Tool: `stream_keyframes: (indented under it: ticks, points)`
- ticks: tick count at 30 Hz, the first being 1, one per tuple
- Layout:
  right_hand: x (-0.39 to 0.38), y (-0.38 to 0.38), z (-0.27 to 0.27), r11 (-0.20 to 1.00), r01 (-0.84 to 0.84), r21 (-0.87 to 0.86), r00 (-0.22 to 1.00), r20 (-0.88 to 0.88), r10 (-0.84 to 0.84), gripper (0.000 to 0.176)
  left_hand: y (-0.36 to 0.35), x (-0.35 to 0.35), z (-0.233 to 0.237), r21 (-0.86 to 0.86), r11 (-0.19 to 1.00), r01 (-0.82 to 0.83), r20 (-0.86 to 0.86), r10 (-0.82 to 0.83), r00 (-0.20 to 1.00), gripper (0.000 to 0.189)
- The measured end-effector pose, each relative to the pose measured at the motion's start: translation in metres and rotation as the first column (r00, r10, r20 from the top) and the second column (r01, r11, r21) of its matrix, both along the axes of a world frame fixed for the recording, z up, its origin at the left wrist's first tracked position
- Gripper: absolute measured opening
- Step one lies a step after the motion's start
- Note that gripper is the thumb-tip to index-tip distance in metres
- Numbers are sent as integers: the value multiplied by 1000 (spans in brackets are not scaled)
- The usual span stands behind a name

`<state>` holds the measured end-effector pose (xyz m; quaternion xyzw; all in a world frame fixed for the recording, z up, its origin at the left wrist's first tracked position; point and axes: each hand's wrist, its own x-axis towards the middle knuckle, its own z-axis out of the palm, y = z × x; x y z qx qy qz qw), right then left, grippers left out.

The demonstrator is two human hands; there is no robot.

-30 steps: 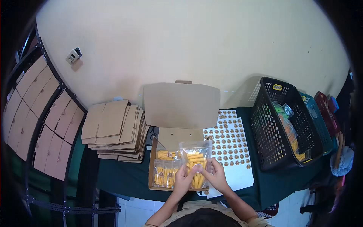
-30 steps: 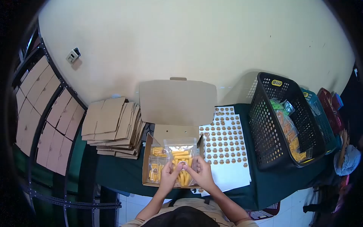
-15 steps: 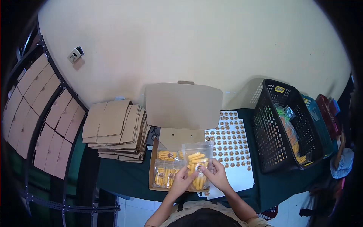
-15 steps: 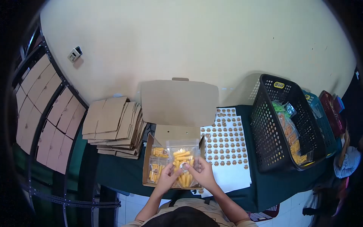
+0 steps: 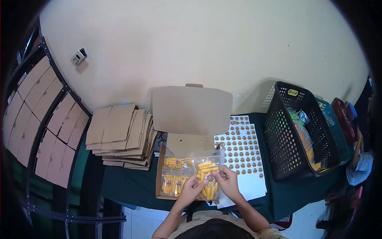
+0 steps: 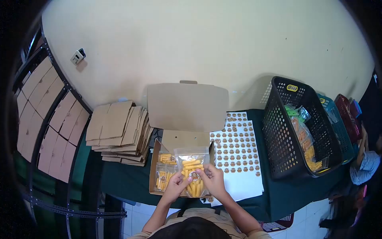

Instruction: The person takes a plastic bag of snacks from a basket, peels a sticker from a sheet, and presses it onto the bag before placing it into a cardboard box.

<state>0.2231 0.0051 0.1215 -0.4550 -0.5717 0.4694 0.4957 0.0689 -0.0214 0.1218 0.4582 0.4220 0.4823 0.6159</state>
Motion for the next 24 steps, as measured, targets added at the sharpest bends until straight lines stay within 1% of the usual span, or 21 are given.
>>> stream_keyframes:
  ticks: [1,2,4,5,6,7,8,9,10,11,13,14,15,16,17,19,20,21,22,23,24]
  points:
    - [-2,-3,2,1000,10,-10,1000,-15,-10,10,-1,-2,-1,-8,1000,6,-92,-7,996,30]
    - [-4,-5,6,1000,18,-20,999,-30,-19,9,-1,-1,0,-9,1000,6,-92,-7,996,30]
    - [-11,-11,21,999,43,-3,999,-16,-43,9,0,4,2,43,996,-84,-172,90,981,27]
    - [-13,-12,26,997,70,17,998,-3,-70,9,0,8,1,42,995,-87,-174,93,980,27]
    - [-15,-14,20,999,38,12,995,-92,-37,14,2,12,-3,93,986,-136,-89,145,985,27]
    - [-14,-15,15,999,37,12,995,-94,-35,14,2,14,-4,139,972,-188,0,190,982,27]
    - [-13,-17,12,998,7,54,1000,11,-8,19,2,13,-4,176,963,-204,24,203,979,26]
    - [-12,-18,10,995,-26,93,993,117,15,24,2,13,-2,176,963,-204,25,203,979,26]
    - [-12,-19,14,996,-77,50,990,122,71,30,3,12,0,144,965,-221,14,222,975,26]
    - [-11,-19,12,996,-76,49,990,122,70,30,3,11,1,112,965,-239,1,240,971,25]
    - [-9,-18,5,993,-116,28,993,33,115,33,4,9,-7,133,963,-236,-11,239,971,25]
    - [-8,-18,-2,988,-155,3,987,-31,155,30,3,8,-8,93,966,-243,10,243,970,24]
    - [-8,-19,2,988,-153,4,988,-33,153,30,2,8,-5,52,967,-249,31,248,968,23]
    - [-7,-20,9,980,-197,-38,974,-119,191,27,1,2,-6,21,980,-198,-32,198,980,24]
    - [-7,-21,13,967,-243,-78,953,-204,223,25,0,2,-3,21,980,-196,-33,197,980,24]
    - [-5,-21,-1,972,-220,-77,955,-222,199,24,-2,3,8,79,987,-137,-22,139,990,26]
    - [-5,-21,-6,977,-198,-76,955,-238,175,22,-2,2,2,79,988,-135,-24,137,990,26]
    - [-6,-22,-6,977,-198,-76,955,-239,175,22,-3,2,-2,119,990,-82,-60,89,994,27]
    - [-7,-22,-5,985,-158,-64,956,-259,137,22,-3,2,-5,157,987,-28,-98,43,994,29]
    - [-9,-23,-4,991,-119,-54,955,-280,100,22,-5,2,-5,158,987,-29,-98,45,994,29]
    - [-13,-23,1,996,-78,-51,945,-321,57,19,-9,3,9,87,996,-5,-154,19,988,30]
